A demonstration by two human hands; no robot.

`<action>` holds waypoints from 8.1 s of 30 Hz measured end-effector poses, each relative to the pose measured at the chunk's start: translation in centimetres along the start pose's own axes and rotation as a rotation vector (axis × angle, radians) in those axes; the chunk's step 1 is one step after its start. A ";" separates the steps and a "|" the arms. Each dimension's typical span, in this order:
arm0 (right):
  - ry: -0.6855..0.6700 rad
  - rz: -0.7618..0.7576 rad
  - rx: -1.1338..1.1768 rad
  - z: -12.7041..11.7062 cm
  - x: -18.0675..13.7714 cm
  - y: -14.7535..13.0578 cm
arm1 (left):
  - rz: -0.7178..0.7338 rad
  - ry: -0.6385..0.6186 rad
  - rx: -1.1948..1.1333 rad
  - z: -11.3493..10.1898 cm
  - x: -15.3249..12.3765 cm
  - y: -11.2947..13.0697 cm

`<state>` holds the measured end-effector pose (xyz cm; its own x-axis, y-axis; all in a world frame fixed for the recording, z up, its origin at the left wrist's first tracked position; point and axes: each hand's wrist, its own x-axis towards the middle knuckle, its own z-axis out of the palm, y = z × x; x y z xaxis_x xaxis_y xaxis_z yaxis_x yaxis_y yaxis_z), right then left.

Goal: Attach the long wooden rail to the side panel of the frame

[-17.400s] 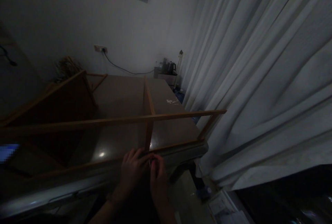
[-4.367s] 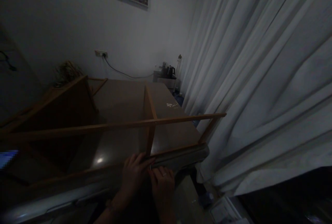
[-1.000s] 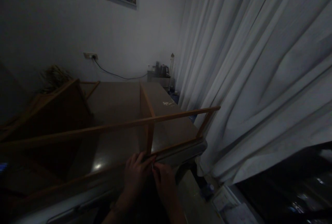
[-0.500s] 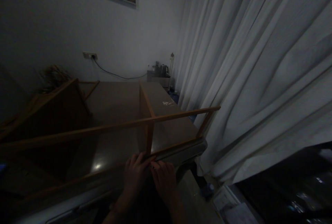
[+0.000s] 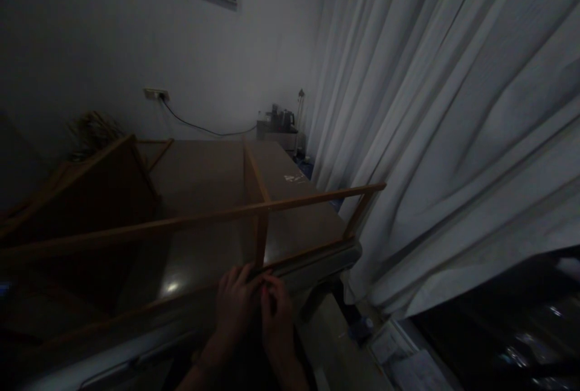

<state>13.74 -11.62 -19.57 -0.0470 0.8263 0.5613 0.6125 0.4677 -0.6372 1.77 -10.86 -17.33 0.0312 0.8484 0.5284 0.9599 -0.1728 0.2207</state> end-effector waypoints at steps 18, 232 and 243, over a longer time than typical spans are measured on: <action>-0.051 -0.425 -0.266 -1.6 0.8 1.4 | 0.001 0.001 -0.017 0.3 -0.2 -0.2; -0.174 -0.008 0.136 -1.9 1.3 0.6 | -0.004 -0.052 0.029 0.0 0.0 0.0; -0.110 0.186 0.224 -1.4 1.0 -0.2 | -0.001 -0.050 0.003 0.0 0.1 0.0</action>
<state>14.66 -11.35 -18.18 -0.0434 0.9276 0.3711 0.4302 0.3526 -0.8310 1.74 -10.78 -17.27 0.0443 0.8726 0.4864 0.9608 -0.1705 0.2185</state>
